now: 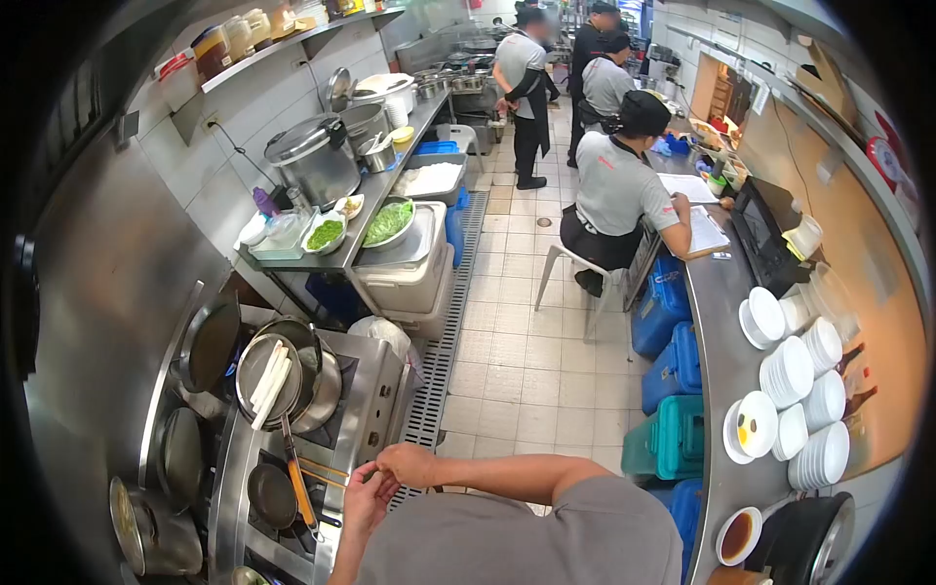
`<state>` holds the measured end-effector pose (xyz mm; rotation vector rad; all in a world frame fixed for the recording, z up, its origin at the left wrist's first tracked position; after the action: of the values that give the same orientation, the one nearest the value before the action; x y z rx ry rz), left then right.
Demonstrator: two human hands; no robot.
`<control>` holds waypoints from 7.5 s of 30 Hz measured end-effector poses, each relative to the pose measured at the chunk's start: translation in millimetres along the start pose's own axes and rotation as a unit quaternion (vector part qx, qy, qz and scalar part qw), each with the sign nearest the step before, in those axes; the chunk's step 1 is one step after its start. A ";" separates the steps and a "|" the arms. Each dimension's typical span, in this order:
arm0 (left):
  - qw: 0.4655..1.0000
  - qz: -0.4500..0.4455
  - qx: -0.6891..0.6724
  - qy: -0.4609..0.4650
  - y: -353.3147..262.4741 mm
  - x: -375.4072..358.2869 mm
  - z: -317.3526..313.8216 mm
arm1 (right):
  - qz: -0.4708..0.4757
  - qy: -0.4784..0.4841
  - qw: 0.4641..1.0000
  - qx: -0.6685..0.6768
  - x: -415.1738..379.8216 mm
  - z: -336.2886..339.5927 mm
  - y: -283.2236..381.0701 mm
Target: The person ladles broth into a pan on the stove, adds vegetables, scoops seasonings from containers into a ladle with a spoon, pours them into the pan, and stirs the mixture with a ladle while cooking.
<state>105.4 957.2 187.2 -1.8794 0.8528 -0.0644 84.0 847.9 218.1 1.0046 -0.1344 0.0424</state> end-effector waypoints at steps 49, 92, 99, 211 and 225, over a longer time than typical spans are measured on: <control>0.995 -0.064 0.079 -0.020 -6.7 -337.6 205.1 | -0.580 0.194 0.786 0.092 -211.1 -246.0 -201.7; 0.633 -0.245 0.735 -0.020 -246.2 265.9 113.4 | -0.323 0.114 0.878 0.336 49.5 -43.4 -0.9; 0.633 -0.183 0.740 -0.136 -258.1 253.5 106.7 | -0.323 0.100 0.897 0.283 42.7 -24.5 19.2; 0.606 -0.210 0.762 -0.093 -243.9 207.2 104.4 | -0.326 0.162 0.829 0.424 49.5 -39.1 -7.5; 0.645 -0.179 0.736 -0.098 -242.4 255.0 147.2 | -0.325 0.155 0.836 0.415 47.9 -41.4 -6.9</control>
<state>483.3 978.0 234.4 -0.3940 0.0396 -0.6004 135.9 877.9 196.7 1.8533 0.5826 -0.3929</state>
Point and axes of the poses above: each hand's wrist, its own x-axis towards the middle knuckle, its own z-axis out of the back of the hand, y = z × x, the point moved 10 cm from there along x, towards the middle knuckle, and after that the axes turned 10 degrees about -z, right-handed, at the moved point
